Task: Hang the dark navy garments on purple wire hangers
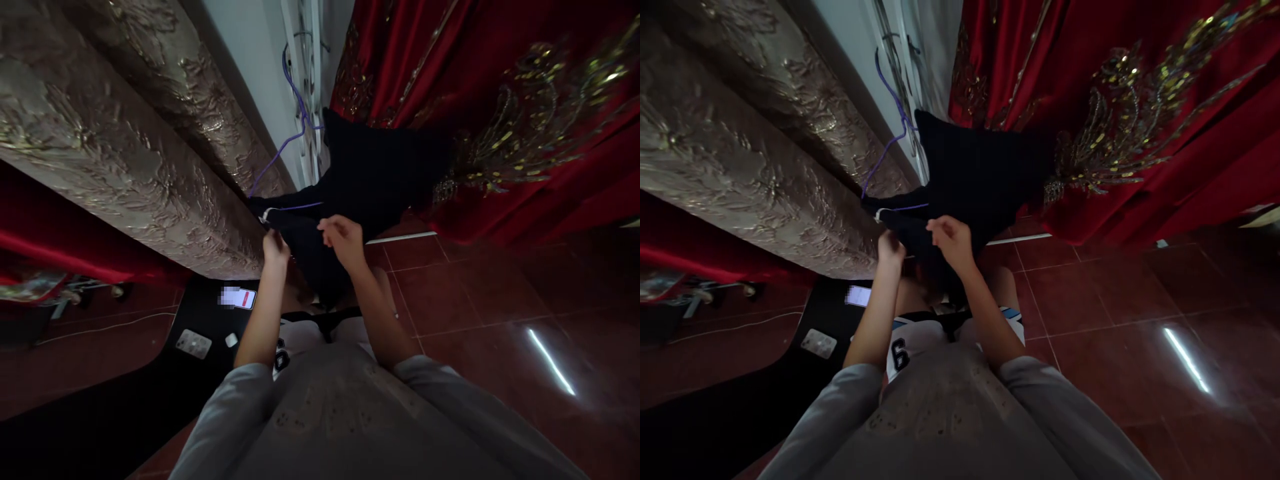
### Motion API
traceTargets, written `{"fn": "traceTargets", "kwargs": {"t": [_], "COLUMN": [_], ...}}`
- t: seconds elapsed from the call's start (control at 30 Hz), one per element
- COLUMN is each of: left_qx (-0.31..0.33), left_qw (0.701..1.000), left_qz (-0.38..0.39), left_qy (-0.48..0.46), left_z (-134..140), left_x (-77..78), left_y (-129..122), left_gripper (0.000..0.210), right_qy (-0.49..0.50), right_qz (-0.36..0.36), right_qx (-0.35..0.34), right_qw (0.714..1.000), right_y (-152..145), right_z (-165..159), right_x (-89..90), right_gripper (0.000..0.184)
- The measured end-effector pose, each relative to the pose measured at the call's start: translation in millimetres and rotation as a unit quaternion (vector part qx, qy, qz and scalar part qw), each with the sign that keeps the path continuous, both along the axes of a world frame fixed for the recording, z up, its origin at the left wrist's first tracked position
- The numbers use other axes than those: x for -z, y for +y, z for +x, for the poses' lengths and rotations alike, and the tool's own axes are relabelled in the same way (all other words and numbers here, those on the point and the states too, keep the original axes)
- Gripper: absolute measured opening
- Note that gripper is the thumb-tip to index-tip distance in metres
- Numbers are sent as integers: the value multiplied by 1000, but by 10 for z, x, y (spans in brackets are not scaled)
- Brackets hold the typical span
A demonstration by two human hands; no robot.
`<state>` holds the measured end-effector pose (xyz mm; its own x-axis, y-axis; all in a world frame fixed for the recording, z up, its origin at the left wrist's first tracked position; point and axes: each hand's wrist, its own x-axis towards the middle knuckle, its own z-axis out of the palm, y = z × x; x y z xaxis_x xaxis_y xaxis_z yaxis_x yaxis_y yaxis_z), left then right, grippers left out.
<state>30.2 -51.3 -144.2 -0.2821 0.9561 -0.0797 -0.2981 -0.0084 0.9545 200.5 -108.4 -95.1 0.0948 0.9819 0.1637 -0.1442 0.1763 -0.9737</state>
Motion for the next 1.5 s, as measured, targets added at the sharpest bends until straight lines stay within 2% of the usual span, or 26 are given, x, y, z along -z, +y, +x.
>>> {"fn": "traceTargets", "kwargs": {"t": [0.07, 0.1, 0.17, 0.23, 0.27, 0.37, 0.43, 0.5, 0.57, 0.6, 0.63, 0.7, 0.73, 0.8, 0.87, 0.9, 1.0, 1.03, 1.1, 1.13, 1.2, 1.27, 1.33, 1.4, 1.5], "left_qx": [-9, -7, 10, 63, 98, 212, 277, 342, 374, 368, 343, 249, 205, 160, 163, 159, 127, 139, 214, 268, 358, 390, 374, 333, 258], "left_qw": [999, 998, 992, 970, 947, 842, 795, 763, 762, 779, 808, 875, 898, 914, 901, 892, 888, 892, 886, 868, 811, 763, 742, 735, 743], "left_qz": [-10, -5, 1, 7, 14, 57, 76, 78, 83, 94, 111, 144, 157, 178, 201, 218, 261, 257, 215, 183, 132, 100, 75, 47, 61], "left_qy": [36, 69, 126, 236, 306, 492, 534, 543, 522, 498, 466, 390, 357, 329, 349, 363, 356, 345, 351, 375, 445, 505, 551, 589, 615], "left_z": [100, 102, 22, -120, -194, -379, -454, -492, -488, -466, -428, -303, -219, -28, 142, 200, 219, 179, 64, 0, -130, -282, -488, -747, -1110], "left_x": [130, 146, 93, -36, -110, -294, -353, -368, -371, -378, -392, -446, -483, -566, -643, -669, -669, -638, -539, -477, -349, -243, -184, -199, -394], "left_y": [-132, -185, -252, -275, -279, -304, -341, -385, -427, -446, -465, -507, -531, -587, -637, -651, -637, -619, -594, -594, -624, -670, -688, -650, -493], "left_gripper": [15, 12, 5, 9, 11, 17, 19, 17, 15, 16, 16, 20, 21, 22, 22, 22, 23, 27, 37, 40, 42, 36, 32, 31, 27], "right_qy": [50, 57, 56, 49, 47, 57, 77, 91, 82, 67, 45, -17, -56, -123, -155, -161, -173, -178, -184, -184, -189, -213, -248, -271, -275], "right_qz": [-27, -31, -25, -18, -17, -16, -17, -22, -37, -49, -62, -75, -69, -33, 9, 25, 62, 78, 126, 152, 181, 154, 110, 95, 106], "right_qx": [62, 86, 112, 120, 122, 128, 129, 124, 117, 115, 109, 87, 65, -12, -99, -132, -185, -200, -210, -188, -109, -37, -11, 4, 53], "right_qw": [996, 994, 992, 991, 991, 990, 989, 988, 989, 990, 991, 993, 994, 992, 983, 978, 965, 960, 952, 953, 959, 964, 962, 958, 954], "right_y": [-51, -75, -112, -124, -122, -106, -103, -109, -122, -129, -137, -158, -172, -203, -228, -230, -137, -61, 170, 318, 637, 904, 1025, 971, 700], "right_z": [153, 225, 329, 369, 368, 330, 312, 321, 354, 374, 389, 394, 378, 309, 217, 177, 134, 143, 169, 175, 165, 149, 179, 287, 548], "right_x": [159, 227, 316, 339, 333, 297, 293, 317, 360, 383, 402, 424, 423, 394, 330, 284, 82, -1, -158, -216, -260, -209, -111, -42, -95], "right_gripper": [32, 32, 32, 31, 32, 32, 30, 31, 33, 34, 34, 31, 30, 38, 53, 54, 34, 26, 19, 19, 20, 20, 21, 29, 47]}}
